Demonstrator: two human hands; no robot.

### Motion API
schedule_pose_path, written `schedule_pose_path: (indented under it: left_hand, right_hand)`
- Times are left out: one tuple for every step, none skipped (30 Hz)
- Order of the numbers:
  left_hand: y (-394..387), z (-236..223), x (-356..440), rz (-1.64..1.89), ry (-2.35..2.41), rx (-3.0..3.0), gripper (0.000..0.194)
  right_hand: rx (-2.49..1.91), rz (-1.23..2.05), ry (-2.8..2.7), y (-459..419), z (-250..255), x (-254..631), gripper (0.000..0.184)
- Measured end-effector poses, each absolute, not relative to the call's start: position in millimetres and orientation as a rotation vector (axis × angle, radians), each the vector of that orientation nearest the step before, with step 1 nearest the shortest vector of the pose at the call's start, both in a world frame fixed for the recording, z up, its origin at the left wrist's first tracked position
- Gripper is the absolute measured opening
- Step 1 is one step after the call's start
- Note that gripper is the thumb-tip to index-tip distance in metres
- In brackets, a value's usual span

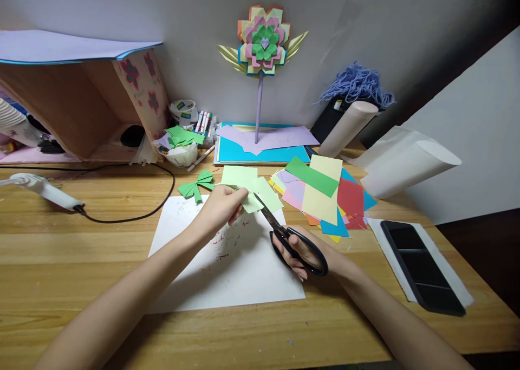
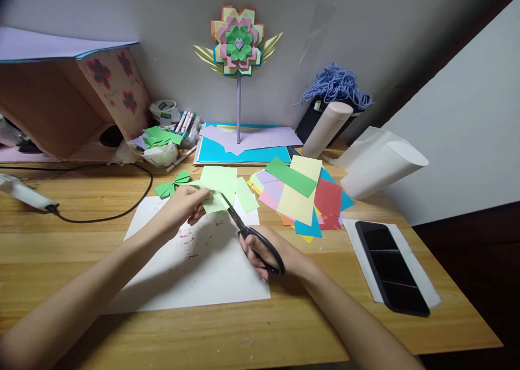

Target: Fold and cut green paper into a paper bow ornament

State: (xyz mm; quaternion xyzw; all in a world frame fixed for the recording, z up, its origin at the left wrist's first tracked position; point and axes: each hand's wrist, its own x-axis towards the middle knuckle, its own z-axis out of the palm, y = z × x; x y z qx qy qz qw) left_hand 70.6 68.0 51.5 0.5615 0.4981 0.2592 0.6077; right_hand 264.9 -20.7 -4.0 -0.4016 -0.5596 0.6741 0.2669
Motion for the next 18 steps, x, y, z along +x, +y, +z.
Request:
schedule_pose_path:
  left_hand:
    - [67.9, 52.9, 70.6, 0.598, 1.147, 1.298, 0.035]
    - [67.9, 54.4, 70.5, 0.595, 1.144, 1.299, 0.035]
    - [67.9, 56.0, 70.3, 0.59, 1.139, 1.3, 0.035]
    - [67.9, 57.7, 70.0, 0.586, 1.137, 1.3, 0.035]
    - [67.9, 59.1, 69.7, 0.582, 1.135, 1.298, 0.035]
    - [67.8, 60.3, 69.4, 0.576, 1.133, 1.294, 0.034]
    - [67.8, 61.2, 69.1, 0.573, 1.13, 1.289, 0.034]
    - [67.7, 61.8, 69.0, 0.57, 1.125, 1.283, 0.033]
    - [67.6, 62.1, 69.0, 0.57, 1.119, 1.277, 0.033]
    - [67.5, 62.2, 69.0, 0.569, 1.114, 1.269, 0.033]
    - [67.3, 62.2, 69.2, 0.566, 1.11, 1.261, 0.033]
    - [67.2, 62.1, 69.4, 0.564, 1.11, 1.252, 0.034]
    - [67.2, 62.1, 69.5, 0.563, 1.112, 1.242, 0.034]
    - [67.2, 62.1, 69.7, 0.562, 1.114, 1.232, 0.034]
    - [67.2, 62.2, 69.8, 0.564, 1.115, 1.223, 0.034]
    - [67.4, 62.3, 69.8, 0.569, 1.113, 1.217, 0.034]
    - [67.5, 62.4, 69.8, 0.573, 1.109, 1.213, 0.035]
    - [67.6, 62.6, 69.7, 0.573, 1.105, 1.211, 0.035]
  right_hand:
    - [-1.087, 1.82, -1.513, -20.5, -2.9, 264.6, 0.062]
    - [-1.091, 1.823, -1.513, -20.4, -1.7, 264.3, 0.062]
    - [-1.095, 1.825, -1.515, -20.3, -0.4, 263.9, 0.062]
    - [-1.101, 1.823, -1.518, -20.2, 0.8, 263.5, 0.062]
    - [-1.105, 1.82, -1.521, -20.2, 1.8, 263.2, 0.061]
    - [-1.107, 1.817, -1.523, -20.3, 2.5, 262.9, 0.061]
    - [-1.106, 1.815, -1.524, -20.5, 2.8, 262.8, 0.06]
    - [-1.103, 1.814, -1.522, -20.7, 2.7, 262.8, 0.06]
    - [-1.099, 1.814, -1.52, -20.9, 2.2, 263.0, 0.06]
    - [-1.095, 1.816, -1.515, -21.2, 1.4, 263.3, 0.06]
    - [-1.093, 1.82, -1.51, -21.5, 0.4, 263.7, 0.059]
    - [-1.093, 1.824, -1.504, -21.7, -0.7, 264.0, 0.059]
    - [-1.093, 1.83, -1.497, -21.8, -1.8, 264.4, 0.059]
    - [-1.095, 1.837, -1.487, -21.9, -2.7, 264.6, 0.058]
    - [-1.097, 1.845, -1.473, -21.9, -3.3, 264.8, 0.058]
    - [-1.099, 1.854, -1.457, -21.9, -3.8, 264.8, 0.058]
    - [-1.099, 1.861, -1.444, -21.8, -3.9, 264.7, 0.058]
    - [-1.099, 1.867, -1.434, -21.7, -3.9, 264.5, 0.058]
